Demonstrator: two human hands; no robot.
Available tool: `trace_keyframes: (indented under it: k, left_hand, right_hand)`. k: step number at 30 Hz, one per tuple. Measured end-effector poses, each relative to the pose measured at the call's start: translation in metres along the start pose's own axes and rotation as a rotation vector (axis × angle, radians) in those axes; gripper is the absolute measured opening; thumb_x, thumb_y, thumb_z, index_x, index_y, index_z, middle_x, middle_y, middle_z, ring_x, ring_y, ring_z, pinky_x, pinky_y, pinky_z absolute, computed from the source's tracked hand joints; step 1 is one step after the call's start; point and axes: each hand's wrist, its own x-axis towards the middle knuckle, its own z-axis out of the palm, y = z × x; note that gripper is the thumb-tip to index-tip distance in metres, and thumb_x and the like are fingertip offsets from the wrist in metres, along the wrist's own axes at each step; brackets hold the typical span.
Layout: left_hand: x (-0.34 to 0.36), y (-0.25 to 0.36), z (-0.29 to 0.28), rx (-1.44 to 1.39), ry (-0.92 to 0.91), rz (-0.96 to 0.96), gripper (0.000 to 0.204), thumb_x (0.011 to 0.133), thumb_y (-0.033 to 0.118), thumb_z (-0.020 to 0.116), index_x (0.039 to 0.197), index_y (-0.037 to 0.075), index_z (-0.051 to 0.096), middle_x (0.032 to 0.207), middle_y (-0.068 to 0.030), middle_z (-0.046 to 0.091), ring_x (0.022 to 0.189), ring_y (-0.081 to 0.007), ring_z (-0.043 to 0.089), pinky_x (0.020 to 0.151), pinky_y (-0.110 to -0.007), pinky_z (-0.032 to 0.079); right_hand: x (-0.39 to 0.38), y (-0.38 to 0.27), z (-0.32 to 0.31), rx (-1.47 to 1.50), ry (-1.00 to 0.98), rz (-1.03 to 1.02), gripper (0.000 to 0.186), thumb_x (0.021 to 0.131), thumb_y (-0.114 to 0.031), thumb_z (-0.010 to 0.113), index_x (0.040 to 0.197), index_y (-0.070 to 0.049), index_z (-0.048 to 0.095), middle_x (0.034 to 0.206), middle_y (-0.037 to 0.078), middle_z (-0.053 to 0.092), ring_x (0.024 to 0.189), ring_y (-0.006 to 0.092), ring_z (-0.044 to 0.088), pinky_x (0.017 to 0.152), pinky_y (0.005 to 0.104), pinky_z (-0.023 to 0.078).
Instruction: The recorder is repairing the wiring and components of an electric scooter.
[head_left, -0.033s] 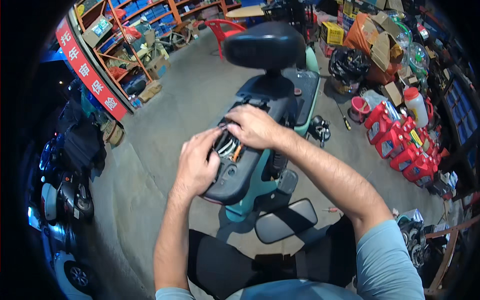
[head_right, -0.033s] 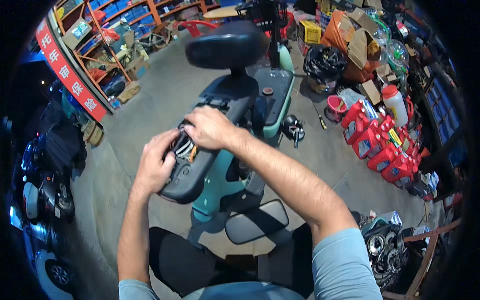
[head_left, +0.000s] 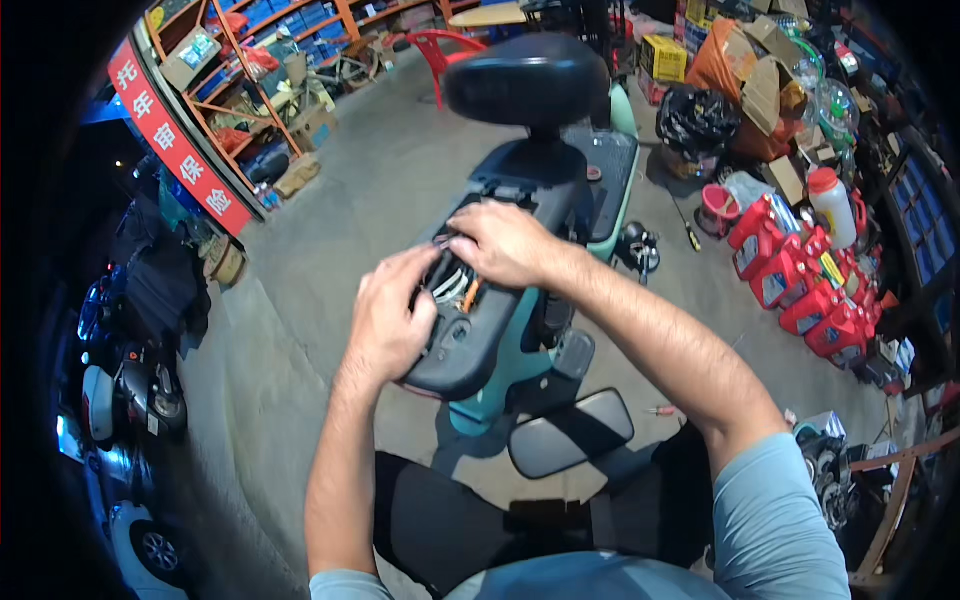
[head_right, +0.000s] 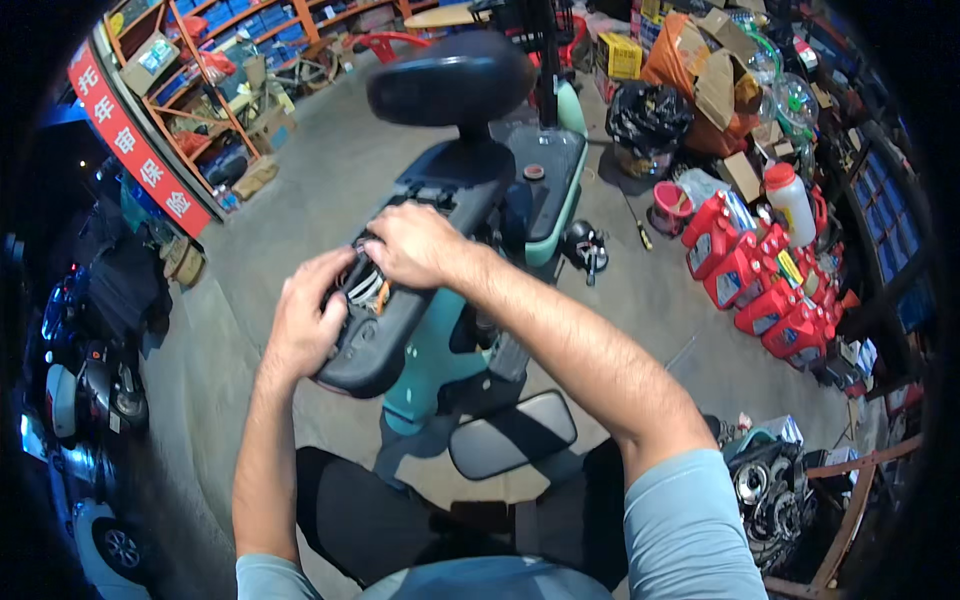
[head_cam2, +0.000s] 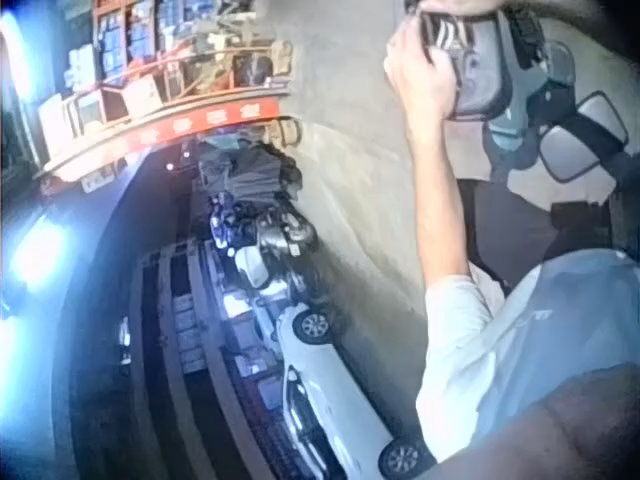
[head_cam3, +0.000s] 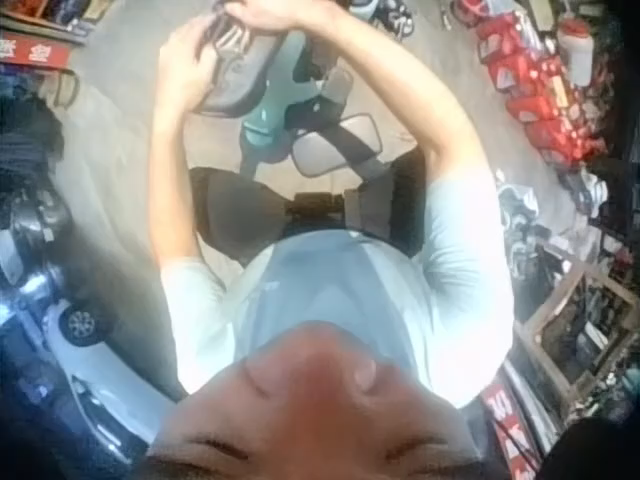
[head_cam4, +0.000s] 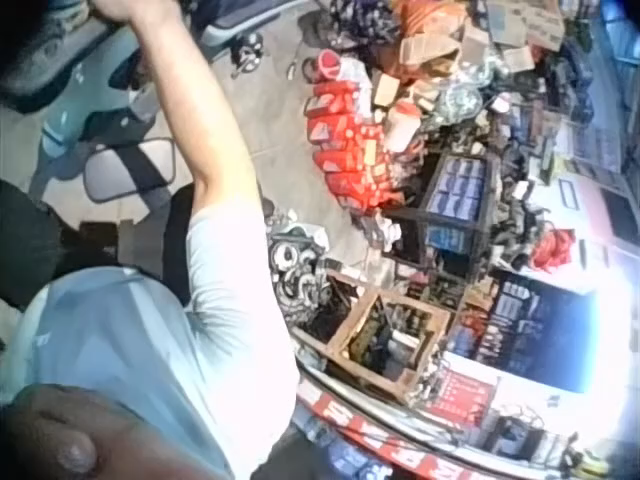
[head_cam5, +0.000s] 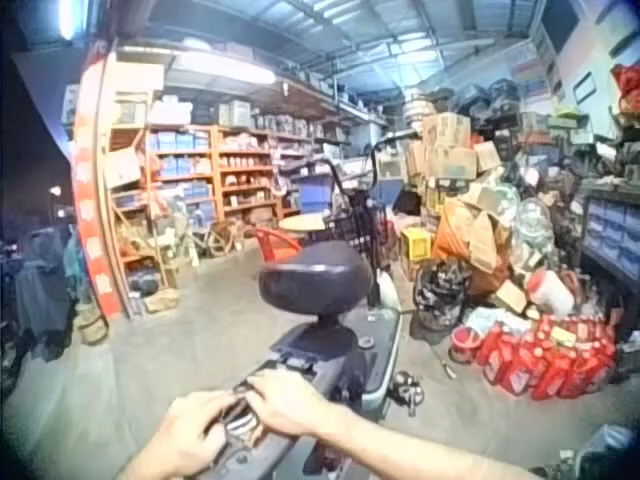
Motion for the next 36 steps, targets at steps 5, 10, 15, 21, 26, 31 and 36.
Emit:
trace_keyframes:
  k: [5, 10, 15, 21, 26, 31, 36]
  left_hand:
    - [0.003, -0.007, 0.003, 0.018, 0.021, 0.002, 0.045, 0.082, 0.006, 0.051, 0.126, 0.000, 0.059, 0.131, -0.0195, 0.060, 0.125, -0.0357, 0.054, 0.109, -0.044, 0.040]
    - [0.003, -0.011, 0.002, 0.012, 0.021, -0.020, 0.042, 0.084, 0.010, 0.052, 0.125, 0.001, 0.060, 0.129, -0.0189, 0.061, 0.124, -0.0348, 0.055, 0.108, -0.042, 0.041]
    - [0.005, -0.010, 0.003, -0.016, 0.019, -0.051, 0.041, 0.085, 0.011, 0.052, 0.123, 0.000, 0.061, 0.126, -0.0177, 0.062, 0.121, -0.0332, 0.057, 0.106, -0.041, 0.043]
    - [0.001, -0.011, 0.006, -0.063, 0.058, -0.074, 0.039, 0.085, 0.013, 0.053, 0.122, 0.000, 0.062, 0.124, -0.0161, 0.064, 0.118, -0.0306, 0.059, 0.104, -0.040, 0.044]
    - [0.000, -0.015, 0.007, -0.068, 0.074, -0.058, 0.037, 0.087, 0.012, 0.055, 0.121, 0.000, 0.063, 0.119, -0.0153, 0.065, 0.113, -0.0282, 0.062, 0.101, -0.037, 0.046]
    - [0.001, -0.019, 0.007, -0.092, 0.163, -0.055, 0.034, 0.088, 0.011, 0.056, 0.118, 0.000, 0.066, 0.108, -0.0107, 0.070, 0.095, -0.0178, 0.065, 0.088, -0.031, 0.051]
    - [-0.002, -0.019, 0.007, -0.204, 0.256, -0.109, 0.030, 0.086, 0.014, 0.055, 0.109, 0.001, 0.071, 0.103, -0.0142, 0.071, 0.094, -0.0247, 0.069, 0.087, -0.035, 0.053]
  right_hand:
    - [0.005, 0.002, 0.002, -0.059, -0.049, 0.007, 0.036, 0.097, -0.032, 0.050, 0.101, -0.002, 0.070, 0.101, 0.021, 0.070, 0.102, 0.0370, 0.067, 0.095, 0.0487, 0.050]
    - [0.006, 0.002, 0.005, -0.089, 0.011, 0.022, 0.041, 0.098, -0.036, 0.049, 0.110, -0.001, 0.066, 0.110, 0.023, 0.068, 0.110, 0.0374, 0.063, 0.097, 0.0476, 0.050]
    - [0.003, 0.001, 0.001, -0.066, 0.051, 0.070, 0.048, 0.098, -0.040, 0.050, 0.117, 0.002, 0.063, 0.116, 0.023, 0.066, 0.114, 0.0380, 0.061, 0.101, 0.0467, 0.047]
    - [0.002, 0.002, 0.003, -0.019, 0.112, 0.067, 0.053, 0.097, -0.043, 0.048, 0.116, 0.004, 0.063, 0.114, 0.025, 0.066, 0.113, 0.0382, 0.061, 0.101, 0.0470, 0.046]
    - [0.001, 0.001, 0.004, -0.015, 0.144, 0.056, 0.051, 0.096, -0.042, 0.050, 0.113, 0.004, 0.064, 0.110, 0.025, 0.067, 0.109, 0.0385, 0.063, 0.097, 0.0470, 0.048]
    - [0.003, 0.006, 0.001, -0.044, 0.130, 0.053, 0.048, 0.099, -0.039, 0.052, 0.124, 0.000, 0.061, 0.112, 0.020, 0.068, 0.106, 0.0344, 0.066, 0.091, 0.0404, 0.051]
    - [0.003, -0.010, -0.011, 0.100, 0.089, 0.106, 0.040, 0.099, -0.033, 0.050, 0.111, 0.003, 0.063, 0.109, 0.027, 0.065, 0.106, 0.0410, 0.062, 0.091, 0.0438, 0.049]
